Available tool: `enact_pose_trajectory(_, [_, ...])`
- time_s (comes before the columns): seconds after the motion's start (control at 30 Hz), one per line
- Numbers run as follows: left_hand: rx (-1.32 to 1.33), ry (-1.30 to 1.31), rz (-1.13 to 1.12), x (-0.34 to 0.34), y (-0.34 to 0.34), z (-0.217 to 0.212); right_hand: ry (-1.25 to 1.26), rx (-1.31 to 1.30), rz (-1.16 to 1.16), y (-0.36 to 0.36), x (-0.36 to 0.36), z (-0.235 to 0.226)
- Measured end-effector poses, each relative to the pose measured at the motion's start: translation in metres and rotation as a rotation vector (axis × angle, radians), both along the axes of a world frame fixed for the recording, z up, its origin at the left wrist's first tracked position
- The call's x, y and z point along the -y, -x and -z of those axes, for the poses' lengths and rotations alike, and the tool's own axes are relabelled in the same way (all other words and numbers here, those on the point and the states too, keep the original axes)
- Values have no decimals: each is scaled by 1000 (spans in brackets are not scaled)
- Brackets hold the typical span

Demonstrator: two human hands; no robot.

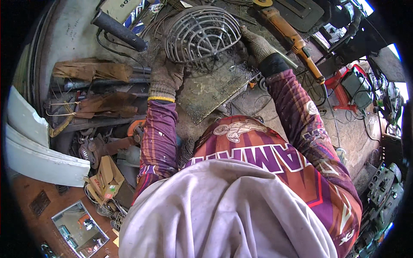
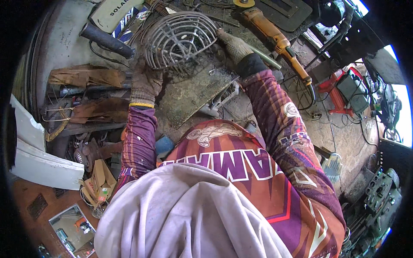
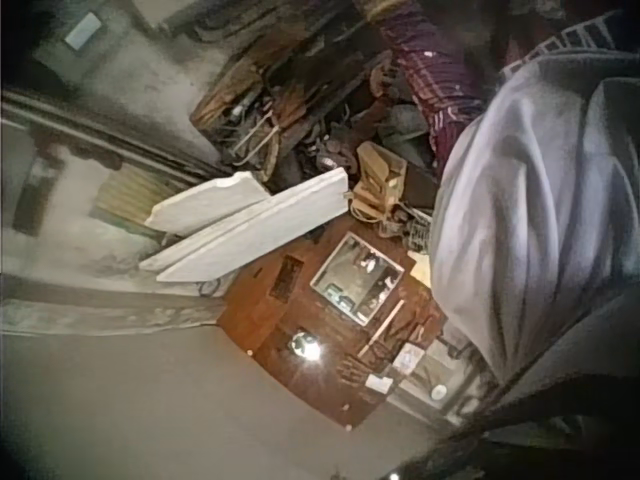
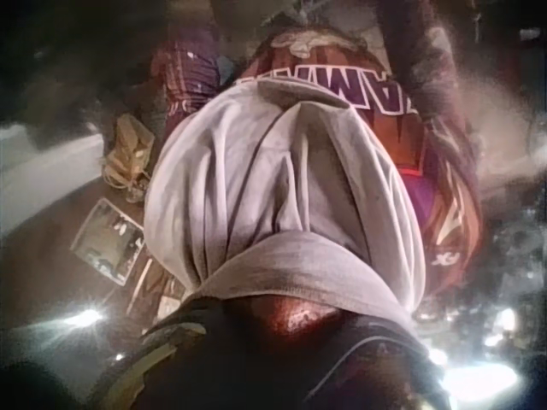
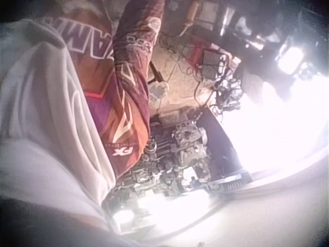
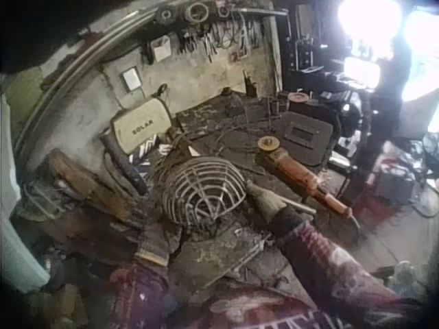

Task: The person uses a hammer to adjust a metal wire cage on a workshop table and then secures the metal joints using a welding torch.

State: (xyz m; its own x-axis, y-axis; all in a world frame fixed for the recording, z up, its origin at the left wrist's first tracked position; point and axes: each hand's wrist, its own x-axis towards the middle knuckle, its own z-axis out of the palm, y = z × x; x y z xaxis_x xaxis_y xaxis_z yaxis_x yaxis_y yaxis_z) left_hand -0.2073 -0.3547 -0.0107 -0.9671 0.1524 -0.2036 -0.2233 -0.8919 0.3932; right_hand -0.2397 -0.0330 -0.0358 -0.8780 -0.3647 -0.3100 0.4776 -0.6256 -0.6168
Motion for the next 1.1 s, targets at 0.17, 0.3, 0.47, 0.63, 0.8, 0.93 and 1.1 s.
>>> enact_pose_trajectory(0.17, [138, 170, 107, 38, 16, 38, -334, -309, -80, 11, 3, 27])
enact_pose_trajectory(0.3, [247, 289, -55, 2, 2, 29, -527, -422, 33, 9, 8, 39])
enact_pose_trajectory(0.47, [234, 501, 7, 7, -25, 25, -401, -312, 13, -18, 7, 10])
enact_pose_trajectory(0.63, [187, 1003, -14, 10, -59, -10, -1174, -430, 436, -57, 7, -16])
enact_pose_trajectory(0.8, [-107, 1618, -190, -30, -88, -10, -1112, -701, 469, -64, 18, -15])
enact_pose_trajectory(0.93, [-465, 2050, -337, -31, -89, 30, -1172, -665, 342, -58, 27, -8])
enact_pose_trajectory(1.1, [-404, 2017, -274, -32, -89, 27, -1318, -679, 200, -57, 28, -8])
